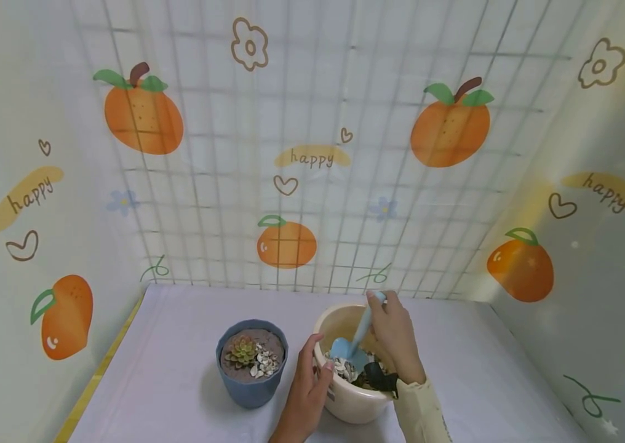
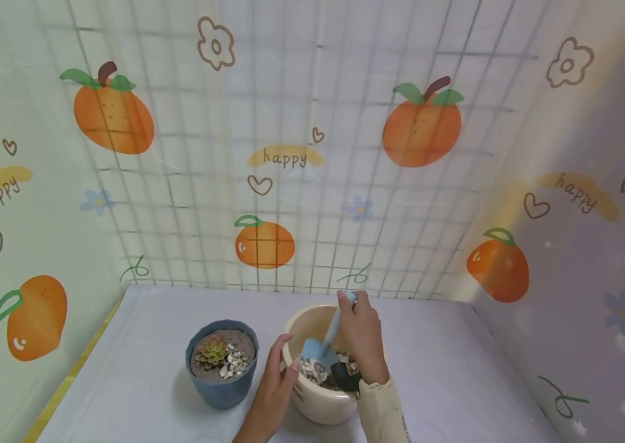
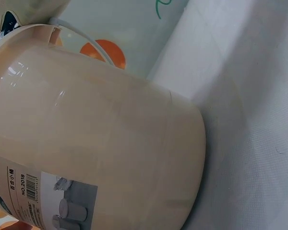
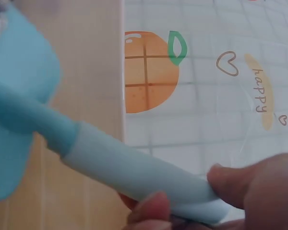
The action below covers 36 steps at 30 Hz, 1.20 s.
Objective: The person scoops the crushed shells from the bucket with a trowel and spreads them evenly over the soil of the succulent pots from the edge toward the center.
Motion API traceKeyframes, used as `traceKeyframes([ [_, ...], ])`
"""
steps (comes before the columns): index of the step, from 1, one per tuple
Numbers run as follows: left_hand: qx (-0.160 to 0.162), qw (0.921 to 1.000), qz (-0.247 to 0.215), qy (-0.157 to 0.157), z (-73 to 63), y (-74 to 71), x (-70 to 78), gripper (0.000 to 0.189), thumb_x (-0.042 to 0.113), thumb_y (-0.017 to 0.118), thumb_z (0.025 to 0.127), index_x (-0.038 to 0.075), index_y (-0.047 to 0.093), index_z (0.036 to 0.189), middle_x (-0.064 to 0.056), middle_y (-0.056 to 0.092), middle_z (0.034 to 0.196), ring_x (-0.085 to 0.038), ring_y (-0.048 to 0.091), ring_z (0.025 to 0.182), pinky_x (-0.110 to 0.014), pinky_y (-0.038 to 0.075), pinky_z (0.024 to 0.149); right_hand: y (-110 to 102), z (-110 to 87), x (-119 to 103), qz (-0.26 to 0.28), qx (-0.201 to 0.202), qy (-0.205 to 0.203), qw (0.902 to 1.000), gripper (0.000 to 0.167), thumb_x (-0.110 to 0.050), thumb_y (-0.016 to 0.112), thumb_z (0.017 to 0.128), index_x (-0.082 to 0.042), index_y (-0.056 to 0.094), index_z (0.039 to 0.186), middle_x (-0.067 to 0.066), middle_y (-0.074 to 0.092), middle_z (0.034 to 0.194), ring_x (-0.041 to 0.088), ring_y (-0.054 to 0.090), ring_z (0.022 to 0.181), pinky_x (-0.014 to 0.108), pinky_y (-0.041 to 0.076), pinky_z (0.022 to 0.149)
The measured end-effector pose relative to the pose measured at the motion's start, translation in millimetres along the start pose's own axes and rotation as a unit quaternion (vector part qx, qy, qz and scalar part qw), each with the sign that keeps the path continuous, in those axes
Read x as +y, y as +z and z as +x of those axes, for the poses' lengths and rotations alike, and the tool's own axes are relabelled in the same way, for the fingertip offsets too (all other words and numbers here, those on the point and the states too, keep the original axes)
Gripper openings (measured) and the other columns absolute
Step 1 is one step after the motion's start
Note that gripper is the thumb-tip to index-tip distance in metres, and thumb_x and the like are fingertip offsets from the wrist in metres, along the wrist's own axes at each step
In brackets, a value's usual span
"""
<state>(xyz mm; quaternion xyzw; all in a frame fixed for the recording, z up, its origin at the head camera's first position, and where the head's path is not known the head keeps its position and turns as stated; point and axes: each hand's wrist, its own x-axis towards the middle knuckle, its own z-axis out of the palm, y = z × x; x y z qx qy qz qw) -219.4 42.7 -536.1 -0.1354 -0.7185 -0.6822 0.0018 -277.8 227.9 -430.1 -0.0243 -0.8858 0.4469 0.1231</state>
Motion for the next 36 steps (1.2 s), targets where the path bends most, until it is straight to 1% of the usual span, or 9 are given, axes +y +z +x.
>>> traceKeyframes([
  [8, -0.001, 1.0000, 0.000, -0.001, 0.2, -1.0, 0.4, 0.059, 0.052, 0.047, 0.110, 0.031, 0.028, 0.162, -0.010, 0.024, 0.166, -0.032, 0.024, 0.153, -0.068, 0.030, 0.113, -3, 0.5, 2, -0.009, 0.019, 0.001, 0.9998, 0.062, -0.054, 0.040, 0.111, 0.001, 0.052, 0.137, 0.008, 0.055, 0.071, 0.023, 0.054, 0.050, 0.037, 0.044, 0.050],
  [14, 0.003, 1.0000, 0.005, 0.005, -0.9, -0.7, 0.6, 0.058, 0.047, 0.047, 0.111, 0.030, 0.029, 0.162, -0.010, 0.025, 0.166, -0.032, 0.025, 0.152, -0.067, 0.030, 0.113, -3, 2.0, 2, 0.006, 0.033, 0.009, 0.9994, 0.060, -0.051, 0.042, 0.111, 0.002, 0.051, 0.136, 0.008, 0.053, 0.071, 0.022, 0.054, 0.050, 0.035, 0.044, 0.049],
  [19, 0.004, 1.0000, 0.005, 0.007, -1.3, -0.4, 0.5, 0.057, 0.044, 0.048, 0.112, 0.027, 0.029, 0.162, -0.011, 0.024, 0.166, -0.034, 0.023, 0.153, -0.069, 0.029, 0.113, -3, 2.5, 3, 0.004, 0.043, 0.013, 0.9990, 0.058, -0.049, 0.042, 0.112, 0.003, 0.051, 0.136, 0.006, 0.052, 0.070, 0.021, 0.052, 0.050, 0.035, 0.042, 0.049],
  [23, 0.002, 1.0000, 0.004, 0.006, -1.4, -0.3, 0.4, 0.058, 0.047, 0.047, 0.111, 0.026, 0.029, 0.163, -0.011, 0.023, 0.166, -0.034, 0.025, 0.152, -0.068, 0.031, 0.113, -3, 1.0, 3, 0.006, 0.044, 0.012, 0.9990, 0.061, -0.051, 0.039, 0.112, 0.003, 0.048, 0.139, 0.007, 0.051, 0.068, 0.021, 0.049, 0.050, 0.035, 0.040, 0.048],
  [26, 0.001, 1.0000, 0.004, 0.008, -0.5, -1.3, 0.8, 0.057, 0.046, 0.047, 0.112, 0.026, 0.029, 0.162, -0.011, 0.023, 0.166, -0.033, 0.025, 0.152, -0.067, 0.032, 0.113, -2, 1.6, 3, 0.002, 0.050, 0.004, 0.9987, 0.061, -0.052, 0.036, 0.112, 0.000, 0.046, 0.141, 0.009, 0.052, 0.070, 0.023, 0.048, 0.052, 0.035, 0.039, 0.048],
  [30, -0.003, 0.9999, 0.002, 0.014, 0.2, -2.9, 1.2, 0.055, 0.043, 0.047, 0.112, 0.028, 0.029, 0.162, -0.011, 0.022, 0.166, -0.033, 0.023, 0.153, -0.067, 0.030, 0.113, -3, 3.2, 3, -0.017, 0.074, -0.014, 0.9970, 0.054, -0.049, 0.036, 0.113, -0.004, 0.048, 0.140, 0.013, 0.056, 0.077, 0.027, 0.051, 0.057, 0.038, 0.042, 0.053],
  [32, -0.006, 0.9998, -0.003, 0.016, 1.0, -3.5, 1.2, 0.055, 0.044, 0.047, 0.112, 0.028, 0.029, 0.162, -0.012, 0.021, 0.167, -0.033, 0.022, 0.153, -0.067, 0.029, 0.114, -5, 4.4, 3, -0.021, 0.081, -0.015, 0.9963, 0.052, -0.049, 0.036, 0.113, -0.006, 0.050, 0.139, 0.014, 0.058, 0.079, 0.027, 0.054, 0.058, 0.039, 0.044, 0.054],
  [34, -0.012, 0.9997, -0.020, 0.006, 1.4, -4.4, 2.5, 0.055, 0.043, 0.048, 0.112, 0.028, 0.030, 0.161, -0.012, 0.019, 0.168, -0.034, 0.020, 0.154, -0.066, 0.029, 0.115, -8, 6.2, 4, -0.010, 0.078, -0.010, 0.9969, 0.051, -0.049, 0.037, 0.113, -0.006, 0.050, 0.139, 0.015, 0.061, 0.081, 0.027, 0.057, 0.057, 0.039, 0.046, 0.054],
  [36, -0.018, 0.9992, -0.036, -0.004, 1.0, -6.1, 5.9, 0.056, 0.043, 0.051, 0.111, 0.027, 0.031, 0.161, -0.014, 0.018, 0.168, -0.038, 0.019, 0.154, -0.067, 0.029, 0.115, -12, 7.6, 6, 0.004, 0.069, -0.002, 0.9976, 0.052, -0.049, 0.038, 0.112, -0.006, 0.050, 0.139, 0.016, 0.062, 0.082, 0.027, 0.059, 0.055, 0.039, 0.049, 0.052],
])
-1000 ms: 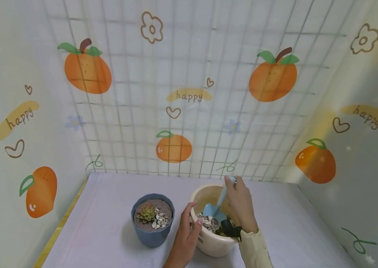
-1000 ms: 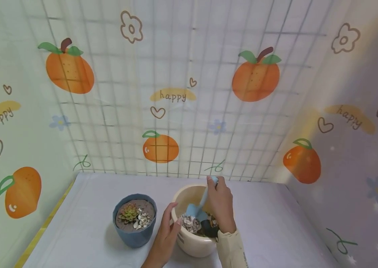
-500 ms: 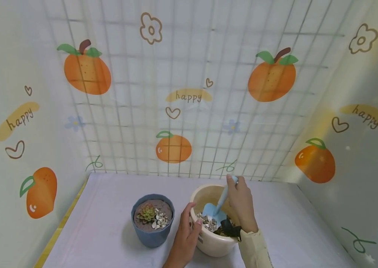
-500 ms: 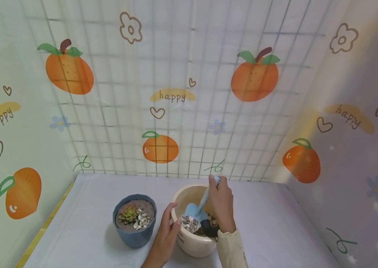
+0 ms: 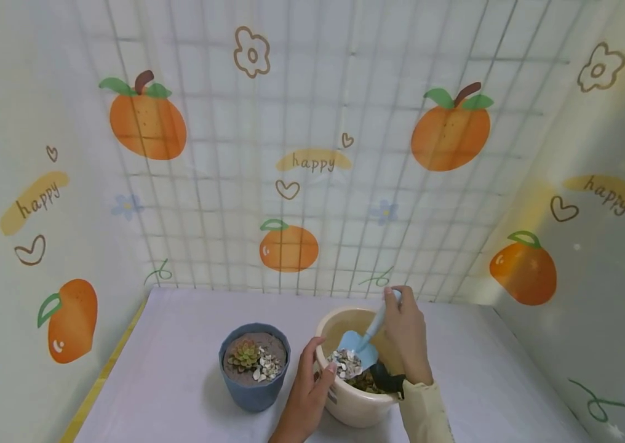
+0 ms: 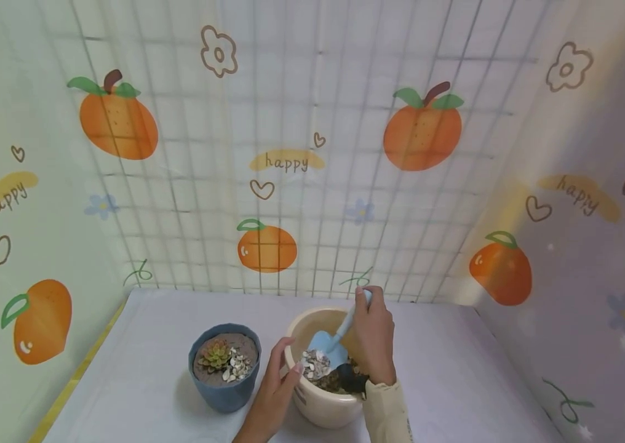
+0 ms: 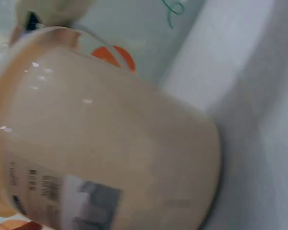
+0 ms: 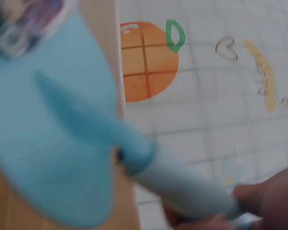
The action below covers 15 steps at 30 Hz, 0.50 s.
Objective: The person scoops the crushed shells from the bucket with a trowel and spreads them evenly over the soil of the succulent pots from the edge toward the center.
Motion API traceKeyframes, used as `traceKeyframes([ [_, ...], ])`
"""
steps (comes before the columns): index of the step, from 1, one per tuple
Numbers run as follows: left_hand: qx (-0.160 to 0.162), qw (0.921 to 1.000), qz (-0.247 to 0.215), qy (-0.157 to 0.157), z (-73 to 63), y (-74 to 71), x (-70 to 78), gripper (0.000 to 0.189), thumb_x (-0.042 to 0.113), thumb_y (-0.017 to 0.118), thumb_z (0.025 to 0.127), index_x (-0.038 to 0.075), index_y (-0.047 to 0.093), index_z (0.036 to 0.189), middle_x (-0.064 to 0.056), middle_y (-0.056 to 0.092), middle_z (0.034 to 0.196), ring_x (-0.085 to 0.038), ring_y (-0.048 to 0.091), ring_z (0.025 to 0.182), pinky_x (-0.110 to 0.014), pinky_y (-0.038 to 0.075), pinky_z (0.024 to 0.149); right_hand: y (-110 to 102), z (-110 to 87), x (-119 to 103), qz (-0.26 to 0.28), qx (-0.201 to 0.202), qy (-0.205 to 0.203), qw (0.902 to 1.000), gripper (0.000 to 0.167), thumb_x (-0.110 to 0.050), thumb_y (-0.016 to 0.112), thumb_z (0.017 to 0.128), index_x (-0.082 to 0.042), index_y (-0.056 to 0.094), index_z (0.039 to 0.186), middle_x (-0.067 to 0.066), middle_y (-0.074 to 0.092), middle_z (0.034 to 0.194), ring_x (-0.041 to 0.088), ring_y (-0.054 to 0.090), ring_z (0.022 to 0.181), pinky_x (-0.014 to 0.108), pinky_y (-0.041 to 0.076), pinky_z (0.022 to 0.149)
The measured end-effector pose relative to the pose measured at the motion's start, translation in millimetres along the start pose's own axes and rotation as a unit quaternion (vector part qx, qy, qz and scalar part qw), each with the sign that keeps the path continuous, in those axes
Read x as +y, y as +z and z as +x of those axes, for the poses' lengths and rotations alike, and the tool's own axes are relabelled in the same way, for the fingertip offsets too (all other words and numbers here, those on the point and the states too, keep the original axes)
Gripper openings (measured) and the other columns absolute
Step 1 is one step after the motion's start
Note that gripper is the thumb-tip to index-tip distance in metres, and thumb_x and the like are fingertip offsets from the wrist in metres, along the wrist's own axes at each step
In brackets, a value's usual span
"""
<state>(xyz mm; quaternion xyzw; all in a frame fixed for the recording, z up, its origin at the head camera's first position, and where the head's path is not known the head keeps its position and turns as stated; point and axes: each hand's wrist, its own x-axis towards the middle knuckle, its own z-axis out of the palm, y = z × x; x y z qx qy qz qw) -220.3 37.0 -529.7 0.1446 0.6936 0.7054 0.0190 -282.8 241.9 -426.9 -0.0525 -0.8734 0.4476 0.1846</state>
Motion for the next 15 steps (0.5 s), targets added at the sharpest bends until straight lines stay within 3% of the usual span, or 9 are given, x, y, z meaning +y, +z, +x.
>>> traceKeyframes([
  [4, -0.004, 0.9997, -0.023, -0.012, -1.8, -5.9, 11.7, 0.057, 0.041, 0.057, 0.109, 0.026, 0.035, 0.159, -0.015, 0.020, 0.167, -0.042, 0.020, 0.153, -0.068, 0.028, 0.115, -8, 6.4, 2, 0.026, -0.019, 0.018, 0.9993, 0.055, -0.050, 0.039, 0.112, -0.005, 0.048, 0.143, 0.017, 0.063, 0.085, 0.027, 0.062, 0.056, 0.039, 0.053, 0.052],
  [11, 0.031, 0.9970, 0.026, 0.065, -5.0, -15.9, 25.9, 0.059, 0.028, 0.059, 0.108, 0.024, 0.034, 0.161, -0.011, 0.026, 0.166, -0.035, 0.024, 0.153, -0.061, 0.031, 0.117, -18, 11.7, 2, 0.059, -0.016, 0.015, 0.9980, 0.059, -0.055, 0.040, 0.110, -0.004, 0.049, 0.140, 0.015, 0.059, 0.076, 0.029, 0.060, 0.057, 0.038, 0.049, 0.049],
  [15, 0.065, 0.9941, 0.034, 0.079, -5.8, -26.1, 32.7, 0.057, 0.024, 0.059, 0.108, 0.023, 0.036, 0.160, -0.008, 0.028, 0.166, -0.032, 0.025, 0.154, -0.056, 0.031, 0.118, -19, 10.3, -6, 0.090, -0.016, 0.015, 0.9957, 0.059, -0.054, 0.043, 0.110, -0.003, 0.049, 0.139, 0.014, 0.058, 0.077, 0.028, 0.058, 0.058, 0.036, 0.049, 0.050],
])
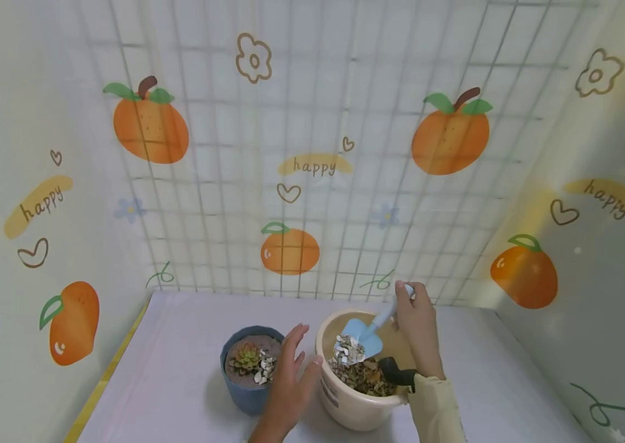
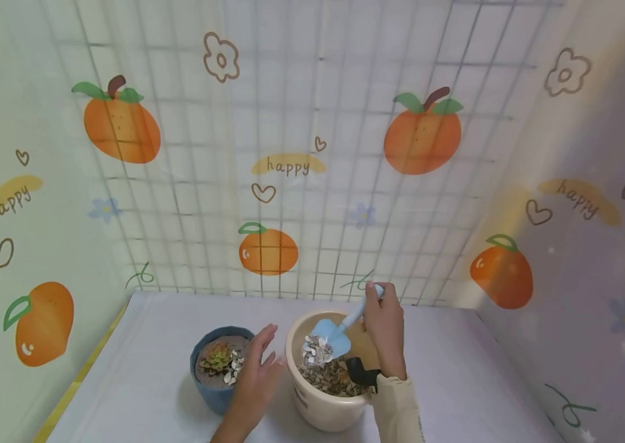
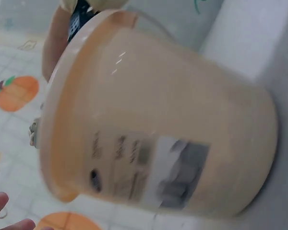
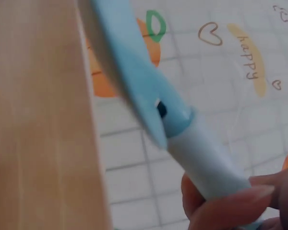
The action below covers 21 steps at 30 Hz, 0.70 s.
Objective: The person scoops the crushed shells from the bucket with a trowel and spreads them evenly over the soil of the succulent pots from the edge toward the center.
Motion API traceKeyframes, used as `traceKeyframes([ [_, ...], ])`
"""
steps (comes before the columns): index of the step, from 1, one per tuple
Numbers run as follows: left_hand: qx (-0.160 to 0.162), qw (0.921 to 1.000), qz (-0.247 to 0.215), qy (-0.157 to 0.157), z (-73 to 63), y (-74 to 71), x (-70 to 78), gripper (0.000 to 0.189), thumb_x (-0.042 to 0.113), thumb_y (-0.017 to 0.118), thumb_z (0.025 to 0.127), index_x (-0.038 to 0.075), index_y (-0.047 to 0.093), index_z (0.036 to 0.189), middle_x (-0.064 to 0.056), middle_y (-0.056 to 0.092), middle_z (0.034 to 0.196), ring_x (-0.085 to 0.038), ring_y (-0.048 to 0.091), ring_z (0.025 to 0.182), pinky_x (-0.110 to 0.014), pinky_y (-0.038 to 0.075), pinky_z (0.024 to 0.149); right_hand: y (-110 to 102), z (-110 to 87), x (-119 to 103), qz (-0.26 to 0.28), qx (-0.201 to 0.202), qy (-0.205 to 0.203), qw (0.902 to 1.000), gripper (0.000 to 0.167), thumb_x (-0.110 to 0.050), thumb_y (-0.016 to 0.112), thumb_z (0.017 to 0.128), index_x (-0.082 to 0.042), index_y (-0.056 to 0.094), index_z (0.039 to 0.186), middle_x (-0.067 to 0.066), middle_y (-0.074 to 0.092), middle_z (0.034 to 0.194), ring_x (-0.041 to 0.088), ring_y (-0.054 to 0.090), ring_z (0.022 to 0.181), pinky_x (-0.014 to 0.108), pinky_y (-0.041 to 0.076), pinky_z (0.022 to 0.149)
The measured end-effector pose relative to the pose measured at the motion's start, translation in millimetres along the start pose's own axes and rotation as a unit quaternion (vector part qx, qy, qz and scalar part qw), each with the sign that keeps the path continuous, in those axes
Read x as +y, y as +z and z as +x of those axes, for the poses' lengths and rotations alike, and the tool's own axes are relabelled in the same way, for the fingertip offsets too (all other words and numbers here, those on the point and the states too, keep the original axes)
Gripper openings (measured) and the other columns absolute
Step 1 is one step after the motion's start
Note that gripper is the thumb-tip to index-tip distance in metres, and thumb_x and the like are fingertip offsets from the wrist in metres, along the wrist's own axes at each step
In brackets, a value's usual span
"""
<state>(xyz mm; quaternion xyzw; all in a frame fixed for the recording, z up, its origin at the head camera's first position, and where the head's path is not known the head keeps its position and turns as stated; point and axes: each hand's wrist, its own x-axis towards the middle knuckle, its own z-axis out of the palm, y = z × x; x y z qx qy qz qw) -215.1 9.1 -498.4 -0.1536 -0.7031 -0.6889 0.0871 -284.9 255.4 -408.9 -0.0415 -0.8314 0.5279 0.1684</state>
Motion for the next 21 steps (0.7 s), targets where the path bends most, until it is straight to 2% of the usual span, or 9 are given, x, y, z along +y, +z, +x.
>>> traceKeyframes([
  [5, 0.032, 0.9994, 0.006, 0.013, 2.5, -19.7, 4.4, 0.057, 0.031, 0.057, 0.110, 0.022, 0.034, 0.161, -0.007, 0.030, 0.165, -0.029, 0.025, 0.154, -0.053, 0.030, 0.119, 9, -0.4, -13, 0.033, -0.012, -0.004, 0.9994, 0.059, -0.051, 0.045, 0.110, -0.001, 0.046, 0.141, 0.014, 0.059, 0.085, 0.025, 0.059, 0.060, 0.035, 0.053, 0.056],
  [8, 0.049, 0.9982, 0.020, 0.028, 2.7, -32.8, 4.8, 0.056, 0.033, 0.054, 0.111, 0.022, 0.032, 0.162, -0.007, 0.030, 0.165, -0.029, 0.027, 0.153, -0.053, 0.030, 0.119, 19, -0.2, -20, 0.047, -0.015, -0.009, 0.9987, 0.055, -0.049, 0.046, 0.110, -0.001, 0.046, 0.139, 0.016, 0.060, 0.086, 0.027, 0.060, 0.061, 0.036, 0.055, 0.058],
  [13, 0.079, 0.9941, 0.060, 0.044, 0.5, -55.1, 5.1, 0.054, 0.035, 0.053, 0.112, 0.023, 0.034, 0.161, -0.005, 0.031, 0.165, -0.029, 0.030, 0.151, -0.054, 0.032, 0.117, 36, 0.3, -30, 0.061, -0.021, -0.019, 0.9977, 0.051, -0.046, 0.047, 0.111, -0.001, 0.047, 0.135, 0.020, 0.061, 0.081, 0.026, 0.060, 0.057, 0.036, 0.056, 0.055],
  [17, 0.101, 0.9906, 0.084, 0.038, -2.4, -71.6, 3.7, 0.053, 0.037, 0.052, 0.112, 0.023, 0.036, 0.161, -0.004, 0.032, 0.164, -0.028, 0.031, 0.151, -0.054, 0.032, 0.118, 49, 1.5, -35, 0.068, -0.030, -0.023, 0.9970, 0.046, -0.042, 0.048, 0.112, -0.001, 0.048, 0.132, 0.019, 0.061, 0.079, 0.022, 0.059, 0.055, 0.036, 0.058, 0.055],
  [21, 0.117, 0.9879, 0.098, 0.027, -5.7, -84.7, 1.2, 0.054, 0.039, 0.051, 0.112, 0.022, 0.036, 0.160, -0.005, 0.031, 0.164, -0.028, 0.029, 0.152, -0.052, 0.031, 0.119, 61, 3.7, -36, 0.075, -0.045, -0.031, 0.9957, 0.046, -0.043, 0.048, 0.112, -0.001, 0.048, 0.131, 0.019, 0.062, 0.079, 0.023, 0.060, 0.056, 0.046, 0.060, 0.060],
])
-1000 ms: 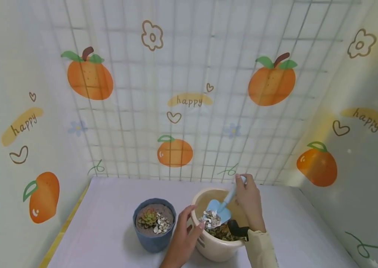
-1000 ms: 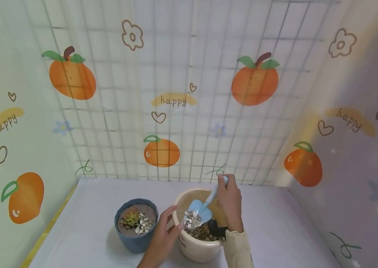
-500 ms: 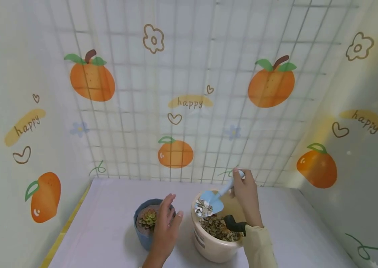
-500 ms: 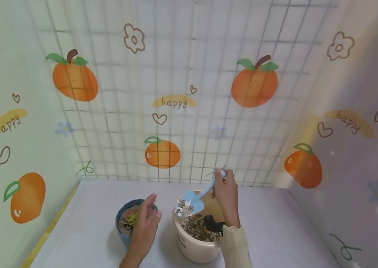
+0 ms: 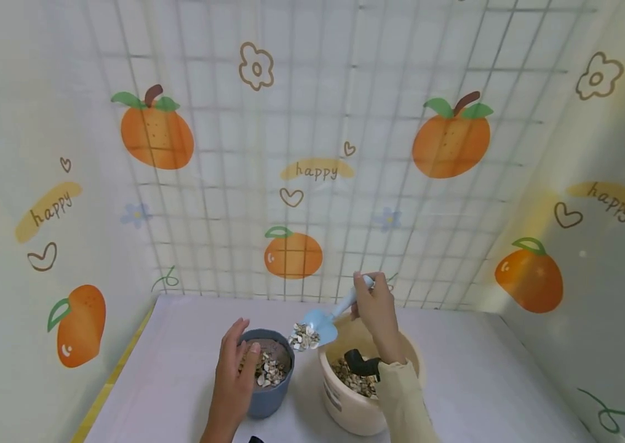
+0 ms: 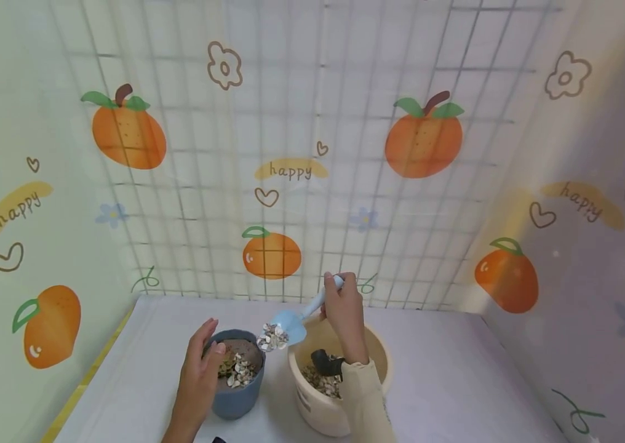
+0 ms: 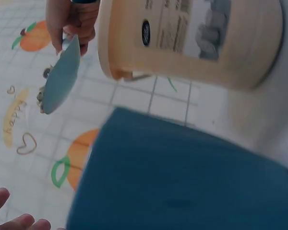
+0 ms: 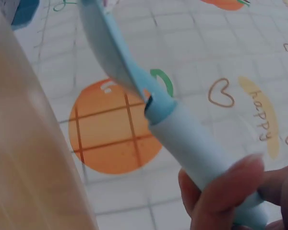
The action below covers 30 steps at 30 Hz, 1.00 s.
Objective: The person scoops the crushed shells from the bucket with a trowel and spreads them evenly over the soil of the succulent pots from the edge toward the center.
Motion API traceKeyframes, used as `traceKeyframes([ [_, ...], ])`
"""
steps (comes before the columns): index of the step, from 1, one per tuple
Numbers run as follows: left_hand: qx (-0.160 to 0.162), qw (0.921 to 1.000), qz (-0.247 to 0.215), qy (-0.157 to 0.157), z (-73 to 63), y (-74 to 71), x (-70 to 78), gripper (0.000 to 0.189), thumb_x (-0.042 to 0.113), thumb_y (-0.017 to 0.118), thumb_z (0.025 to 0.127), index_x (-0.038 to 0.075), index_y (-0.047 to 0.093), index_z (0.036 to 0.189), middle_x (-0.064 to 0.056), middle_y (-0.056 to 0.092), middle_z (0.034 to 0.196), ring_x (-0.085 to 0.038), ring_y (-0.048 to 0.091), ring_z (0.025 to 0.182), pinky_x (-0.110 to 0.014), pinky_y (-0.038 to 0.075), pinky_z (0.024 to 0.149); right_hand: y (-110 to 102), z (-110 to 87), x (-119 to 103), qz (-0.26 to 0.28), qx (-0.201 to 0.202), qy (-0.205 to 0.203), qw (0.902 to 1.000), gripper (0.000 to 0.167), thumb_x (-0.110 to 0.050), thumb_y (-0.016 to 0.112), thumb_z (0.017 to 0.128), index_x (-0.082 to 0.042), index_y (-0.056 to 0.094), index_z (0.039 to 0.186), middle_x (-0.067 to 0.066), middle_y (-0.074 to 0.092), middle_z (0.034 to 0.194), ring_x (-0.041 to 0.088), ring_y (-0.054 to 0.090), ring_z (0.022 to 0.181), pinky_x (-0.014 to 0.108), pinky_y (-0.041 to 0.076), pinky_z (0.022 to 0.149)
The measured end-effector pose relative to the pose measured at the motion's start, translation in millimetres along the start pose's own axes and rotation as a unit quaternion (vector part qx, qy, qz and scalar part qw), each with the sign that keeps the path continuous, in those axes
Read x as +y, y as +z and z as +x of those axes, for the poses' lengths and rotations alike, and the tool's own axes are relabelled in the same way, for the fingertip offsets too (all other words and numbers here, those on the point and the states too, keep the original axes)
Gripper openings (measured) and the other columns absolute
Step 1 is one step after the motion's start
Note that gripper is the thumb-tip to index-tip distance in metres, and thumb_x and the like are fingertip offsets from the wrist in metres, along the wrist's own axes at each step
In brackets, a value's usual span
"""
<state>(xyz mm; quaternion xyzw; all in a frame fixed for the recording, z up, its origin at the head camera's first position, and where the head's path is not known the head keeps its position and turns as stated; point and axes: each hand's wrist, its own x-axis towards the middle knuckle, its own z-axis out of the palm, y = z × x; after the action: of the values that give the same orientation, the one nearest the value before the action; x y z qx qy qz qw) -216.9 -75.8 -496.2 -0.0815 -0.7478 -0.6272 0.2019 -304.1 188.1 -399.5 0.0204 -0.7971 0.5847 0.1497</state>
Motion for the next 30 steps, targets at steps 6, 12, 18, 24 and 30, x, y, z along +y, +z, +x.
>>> traceKeyframes([
  [6, 0.015, 0.9992, 0.028, -0.026, -6.5, -8.4, -7.6, 0.051, 0.037, 0.050, 0.112, 0.017, 0.039, 0.158, -0.010, 0.028, 0.166, -0.034, 0.028, 0.152, -0.056, 0.028, 0.120, 12, -0.4, 10, 0.009, -0.019, 0.009, 0.9997, 0.045, -0.042, 0.051, 0.111, -0.002, 0.047, 0.132, 0.019, 0.063, 0.080, 0.025, 0.062, 0.060, 0.046, 0.061, 0.063],
  [12, 0.041, 0.9954, 0.072, -0.049, -9.3, -12.4, -17.3, 0.046, 0.036, 0.048, 0.113, 0.013, 0.048, 0.153, -0.014, 0.028, 0.166, -0.041, 0.025, 0.152, -0.068, 0.029, 0.114, 21, -4.6, 13, 0.013, -0.039, -0.003, 0.9991, 0.040, -0.035, 0.051, 0.112, 0.000, 0.045, 0.133, 0.019, 0.063, 0.079, 0.028, 0.063, 0.058, 0.046, 0.061, 0.060],
  [18, 0.048, 0.9938, 0.069, -0.073, -5.5, -12.0, -29.6, 0.043, 0.028, 0.049, 0.113, 0.010, 0.048, 0.153, -0.015, 0.029, 0.166, -0.039, 0.024, 0.153, -0.066, 0.027, 0.116, 25, -3.5, 8, 0.006, -0.038, -0.022, 0.9990, 0.035, -0.032, 0.051, 0.112, -0.001, 0.045, 0.126, 0.020, 0.061, 0.075, 0.032, 0.062, 0.055, 0.050, 0.060, 0.059],
  [24, 0.047, 0.9913, 0.059, -0.108, -10.7, -7.8, -42.0, 0.045, 0.022, 0.044, 0.114, 0.006, 0.041, 0.156, -0.019, 0.032, 0.163, -0.039, 0.025, 0.153, -0.063, 0.023, 0.119, 26, -5.4, 8, -0.004, -0.039, -0.018, 0.9991, 0.034, -0.033, 0.052, 0.112, -0.003, 0.045, 0.125, 0.019, 0.061, 0.074, 0.033, 0.063, 0.053, 0.051, 0.060, 0.058],
  [30, 0.040, 0.9875, 0.033, -0.149, -15.1, -6.8, -53.1, 0.055, 0.033, 0.037, 0.115, 0.011, 0.024, 0.164, -0.022, 0.028, 0.166, -0.044, 0.027, 0.151, -0.067, 0.027, 0.115, 27, -7.1, 8, -0.001, -0.037, -0.031, 0.9988, 0.031, -0.033, 0.054, 0.111, -0.004, 0.045, 0.121, 0.019, 0.061, 0.073, 0.038, 0.063, 0.053, 0.049, 0.060, 0.055],
])
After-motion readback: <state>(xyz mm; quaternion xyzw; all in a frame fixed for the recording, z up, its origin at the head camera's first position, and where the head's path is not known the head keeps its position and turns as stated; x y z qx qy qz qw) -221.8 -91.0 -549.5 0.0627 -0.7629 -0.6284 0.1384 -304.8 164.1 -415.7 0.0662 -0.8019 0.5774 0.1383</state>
